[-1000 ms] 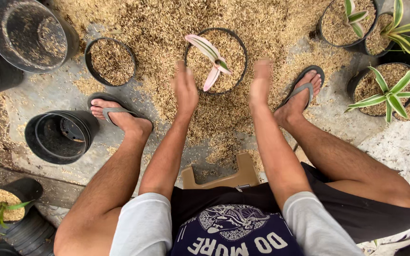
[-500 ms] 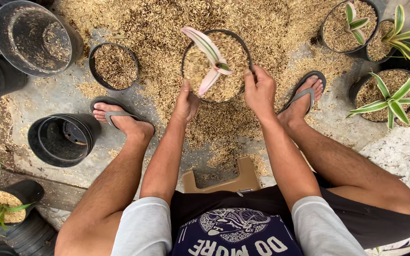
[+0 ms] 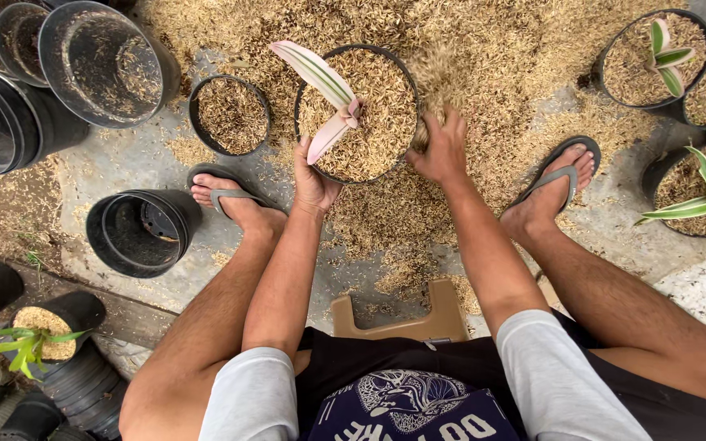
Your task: The person sits on the ground in a plant nursery and pots a plant by hand. They fill a black plastic pot with a light brown fibrous growing medium, set a small plant into the pot, add more medium around it, press the medium down with both hands, and place the finished pot aside before reaching for another empty pot.
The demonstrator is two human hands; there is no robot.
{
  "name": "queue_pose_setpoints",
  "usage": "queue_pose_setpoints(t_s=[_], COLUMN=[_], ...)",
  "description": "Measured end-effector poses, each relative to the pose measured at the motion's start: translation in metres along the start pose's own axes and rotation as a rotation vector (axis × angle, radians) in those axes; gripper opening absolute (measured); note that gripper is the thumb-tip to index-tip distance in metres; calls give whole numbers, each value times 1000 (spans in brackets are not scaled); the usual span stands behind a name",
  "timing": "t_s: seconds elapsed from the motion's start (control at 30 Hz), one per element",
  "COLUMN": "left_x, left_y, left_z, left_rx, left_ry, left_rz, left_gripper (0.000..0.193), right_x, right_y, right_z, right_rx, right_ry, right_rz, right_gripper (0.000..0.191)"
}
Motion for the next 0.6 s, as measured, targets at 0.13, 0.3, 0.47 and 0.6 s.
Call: queue_pose_setpoints(t_s=[0.13,0.3,0.47,0.6], left_x=[-2,-8,-10,-20], left_y=[5,12,16,-2], left_z=[3,2,-11,-28], left_rx=[-25,26,88,141], left_ry=[-42,-104,-102,-94], left_rz=[22,69,102,-2], left_gripper=[69,67,75,94], right_x=[-14,-28,-80,-145], right_y=[-20,-19,73,143], right_z=[17,35,9,-33], right_rx=[415,736,576,461], right_ry=[-185,-291,23,-34], right_rz=[-15,-202,-56,-50], right_gripper=[76,76,78,83])
Point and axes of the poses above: each hand's wrist, its own x-axis towards the middle knuckle, its own y-axis out of the back of the hand, z = x × y, the point moved 9 cm from there along x, towards the middle knuckle, and after that the axes turned 11 degrees about -z, right-handed, at the moved point
